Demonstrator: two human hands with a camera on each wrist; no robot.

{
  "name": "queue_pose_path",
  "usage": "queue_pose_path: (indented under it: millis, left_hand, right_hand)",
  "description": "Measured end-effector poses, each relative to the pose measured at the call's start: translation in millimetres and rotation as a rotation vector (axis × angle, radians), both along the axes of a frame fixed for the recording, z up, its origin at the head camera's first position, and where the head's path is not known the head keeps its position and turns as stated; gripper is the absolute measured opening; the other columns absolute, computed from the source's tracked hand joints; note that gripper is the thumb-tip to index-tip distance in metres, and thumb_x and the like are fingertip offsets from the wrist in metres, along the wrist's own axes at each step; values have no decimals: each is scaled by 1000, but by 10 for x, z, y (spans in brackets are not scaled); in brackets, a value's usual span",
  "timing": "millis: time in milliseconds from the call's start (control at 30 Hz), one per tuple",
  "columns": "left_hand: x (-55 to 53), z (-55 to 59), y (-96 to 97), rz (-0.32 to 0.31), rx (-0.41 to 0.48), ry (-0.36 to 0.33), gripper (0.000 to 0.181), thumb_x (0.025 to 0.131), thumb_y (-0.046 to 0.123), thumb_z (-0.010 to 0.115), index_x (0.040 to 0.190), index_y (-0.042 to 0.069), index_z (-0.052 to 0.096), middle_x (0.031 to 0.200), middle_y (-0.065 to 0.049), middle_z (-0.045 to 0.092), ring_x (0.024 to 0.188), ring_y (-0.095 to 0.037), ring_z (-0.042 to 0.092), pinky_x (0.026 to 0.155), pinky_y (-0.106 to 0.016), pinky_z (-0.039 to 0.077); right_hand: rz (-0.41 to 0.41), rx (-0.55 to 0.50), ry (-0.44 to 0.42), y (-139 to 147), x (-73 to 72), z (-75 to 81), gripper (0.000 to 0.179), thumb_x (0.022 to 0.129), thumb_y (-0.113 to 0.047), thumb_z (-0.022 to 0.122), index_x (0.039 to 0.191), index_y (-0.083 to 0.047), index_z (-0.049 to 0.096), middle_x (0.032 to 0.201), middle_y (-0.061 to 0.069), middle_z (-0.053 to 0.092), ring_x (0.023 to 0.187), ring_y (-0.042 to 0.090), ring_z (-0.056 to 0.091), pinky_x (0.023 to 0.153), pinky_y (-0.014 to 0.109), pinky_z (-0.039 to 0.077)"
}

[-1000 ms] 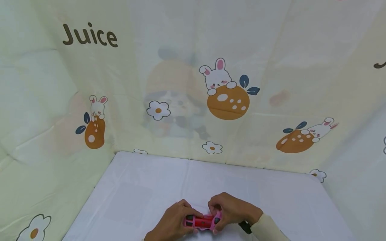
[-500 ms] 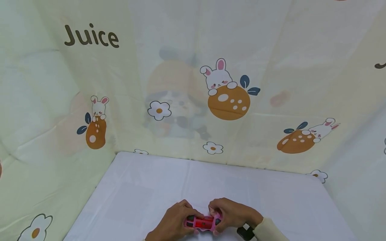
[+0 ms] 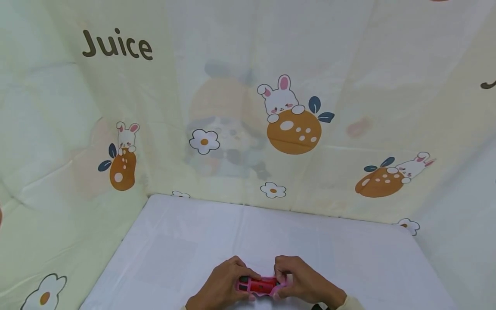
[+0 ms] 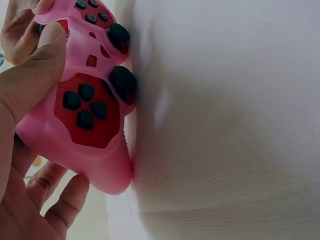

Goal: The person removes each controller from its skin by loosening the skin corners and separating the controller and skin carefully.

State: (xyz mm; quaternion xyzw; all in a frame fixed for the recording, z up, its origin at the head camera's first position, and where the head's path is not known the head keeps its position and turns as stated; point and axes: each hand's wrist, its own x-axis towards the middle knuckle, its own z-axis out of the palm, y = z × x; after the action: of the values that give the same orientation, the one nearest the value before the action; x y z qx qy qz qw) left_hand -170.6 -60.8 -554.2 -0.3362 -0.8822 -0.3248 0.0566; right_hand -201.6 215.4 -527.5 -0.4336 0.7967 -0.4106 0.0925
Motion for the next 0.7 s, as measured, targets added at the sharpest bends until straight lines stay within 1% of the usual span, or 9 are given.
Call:
queue_pose_path:
  millis: [100,200,267,333,400,467,567,700]
  left_hand:
    - [4,-8,-6,1,5,-32,47,74,61,75,117,41,71,100,22,65,92,3,49,76,-17,45]
    - [14,-10,-8,2,0,-66,46,75,60,75,117,42,71,99,22,63,92,4,47,75,-16,44]
    - [16,-2,-8,1,-5,-69,46,75,59,75,117,42,71,98,21,62,91,4,46,74,-15,44]
    - [16,4,-8,1,-7,-67,45,75,59,76,117,42,71,97,21,62,90,4,45,72,-15,42]
    - [11,6,-5,-3,-3,-54,44,76,58,76,116,41,72,96,20,61,89,3,45,71,-14,41]
    - [4,5,-4,-1,3,-44,43,76,58,76,116,41,72,95,21,61,88,3,45,70,-14,40]
    - [-7,0,-3,7,9,-44,42,77,58,76,114,41,72,94,20,61,88,3,45,70,-15,40]
    - [-9,-1,2,17,13,-97,41,76,58,76,114,43,71,95,20,60,88,3,45,71,-15,41]
  right_hand:
    - [-57,-2,10,20,56,-26,35,78,-32,84,78,-21,51,78,-10,49,79,2,52,68,21,46]
    - [-105,47,40,40,103,-38,38,74,-36,87,81,-24,51,83,-14,50,82,1,52,69,23,47]
    - [-120,72,93,49,127,-45,42,72,-38,88,82,-24,50,86,-15,49,84,1,50,69,25,48]
    - [-140,90,156,51,159,-53,46,71,-39,89,82,-24,48,88,-17,46,84,0,48,68,24,47]
    - [-159,79,210,52,197,-66,46,71,-38,89,81,-23,47,89,-18,45,85,-2,47,68,22,46]
    - [-174,46,255,52,229,-80,44,71,-35,89,79,-21,48,88,-18,45,86,-3,47,67,21,46]
    - [-180,-11,300,48,267,-97,41,72,-30,90,77,-20,51,86,-15,46,86,-3,47,67,20,46]
    - [-188,-63,346,38,300,-131,37,72,-24,90,77,-23,54,82,-12,47,83,-3,44,66,16,43]
